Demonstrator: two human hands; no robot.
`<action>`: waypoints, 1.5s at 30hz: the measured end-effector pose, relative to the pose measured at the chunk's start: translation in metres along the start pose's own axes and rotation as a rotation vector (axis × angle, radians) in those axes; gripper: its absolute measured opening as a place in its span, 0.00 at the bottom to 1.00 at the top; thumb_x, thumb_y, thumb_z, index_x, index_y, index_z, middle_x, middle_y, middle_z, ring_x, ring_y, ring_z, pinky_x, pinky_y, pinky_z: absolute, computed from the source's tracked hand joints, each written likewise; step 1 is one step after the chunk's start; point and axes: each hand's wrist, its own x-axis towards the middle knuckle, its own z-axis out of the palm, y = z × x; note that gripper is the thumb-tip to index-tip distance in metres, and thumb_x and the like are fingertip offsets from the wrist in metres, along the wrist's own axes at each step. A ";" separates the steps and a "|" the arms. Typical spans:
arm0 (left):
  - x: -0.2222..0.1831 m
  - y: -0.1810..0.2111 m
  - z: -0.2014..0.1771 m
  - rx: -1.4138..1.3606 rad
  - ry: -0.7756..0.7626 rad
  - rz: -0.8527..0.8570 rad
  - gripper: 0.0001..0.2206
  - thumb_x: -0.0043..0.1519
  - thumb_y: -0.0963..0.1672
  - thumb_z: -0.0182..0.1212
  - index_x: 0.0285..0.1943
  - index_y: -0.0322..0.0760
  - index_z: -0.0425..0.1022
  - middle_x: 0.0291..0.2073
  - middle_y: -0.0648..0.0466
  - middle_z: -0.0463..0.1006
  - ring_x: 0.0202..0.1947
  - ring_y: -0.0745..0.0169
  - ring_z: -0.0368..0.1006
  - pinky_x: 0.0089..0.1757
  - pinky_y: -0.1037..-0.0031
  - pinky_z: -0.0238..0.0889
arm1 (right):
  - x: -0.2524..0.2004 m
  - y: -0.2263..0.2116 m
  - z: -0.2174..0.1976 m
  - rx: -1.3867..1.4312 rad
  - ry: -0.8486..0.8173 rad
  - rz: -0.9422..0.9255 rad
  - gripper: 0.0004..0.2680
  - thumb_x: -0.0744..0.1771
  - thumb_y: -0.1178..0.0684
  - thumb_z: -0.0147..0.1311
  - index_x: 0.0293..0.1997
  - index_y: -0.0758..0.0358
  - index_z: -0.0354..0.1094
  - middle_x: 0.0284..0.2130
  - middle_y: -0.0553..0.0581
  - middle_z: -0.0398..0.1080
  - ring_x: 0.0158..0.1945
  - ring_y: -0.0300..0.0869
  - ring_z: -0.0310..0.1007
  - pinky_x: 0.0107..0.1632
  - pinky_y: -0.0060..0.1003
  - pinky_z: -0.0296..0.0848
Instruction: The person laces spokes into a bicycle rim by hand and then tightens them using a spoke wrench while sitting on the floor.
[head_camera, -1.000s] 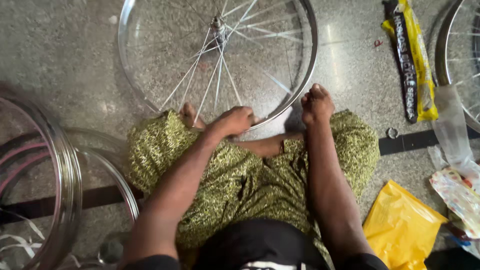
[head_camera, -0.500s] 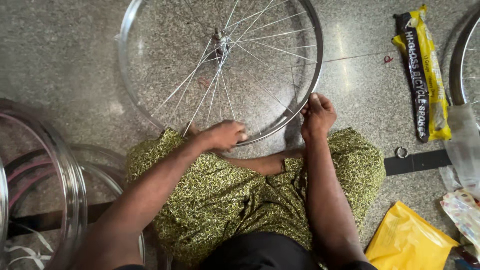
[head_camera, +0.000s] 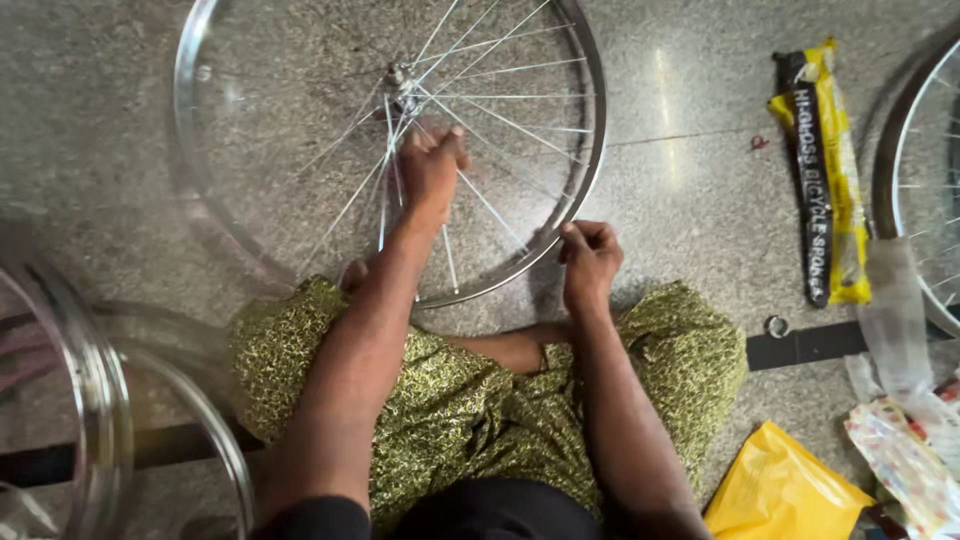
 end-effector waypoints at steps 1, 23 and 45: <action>0.007 -0.003 0.004 -0.149 -0.025 -0.015 0.13 0.61 0.42 0.63 0.52 0.35 0.70 0.35 0.51 0.81 0.24 0.66 0.77 0.26 0.72 0.73 | 0.001 -0.002 -0.001 -0.011 -0.006 0.000 0.03 0.67 0.61 0.59 0.35 0.65 0.68 0.24 0.52 0.69 0.24 0.35 0.66 0.28 0.30 0.67; -0.080 0.028 -0.035 0.992 -0.509 -0.189 0.14 0.65 0.47 0.53 0.44 0.28 0.72 0.31 0.40 0.85 0.31 0.53 0.81 0.40 0.60 0.70 | 0.004 0.008 -0.004 0.408 -0.122 0.133 0.03 0.69 0.59 0.57 0.40 0.68 0.69 0.29 0.56 0.74 0.28 0.38 0.73 0.31 0.31 0.75; -0.133 -0.001 -0.018 0.304 -0.529 -0.415 0.08 0.63 0.39 0.60 0.43 0.27 0.66 0.23 0.43 0.76 0.17 0.53 0.77 0.15 0.62 0.67 | -0.101 -0.004 -0.012 -0.114 -0.133 0.078 0.07 0.65 0.61 0.64 0.45 0.71 0.77 0.29 0.59 0.76 0.28 0.39 0.71 0.33 0.33 0.72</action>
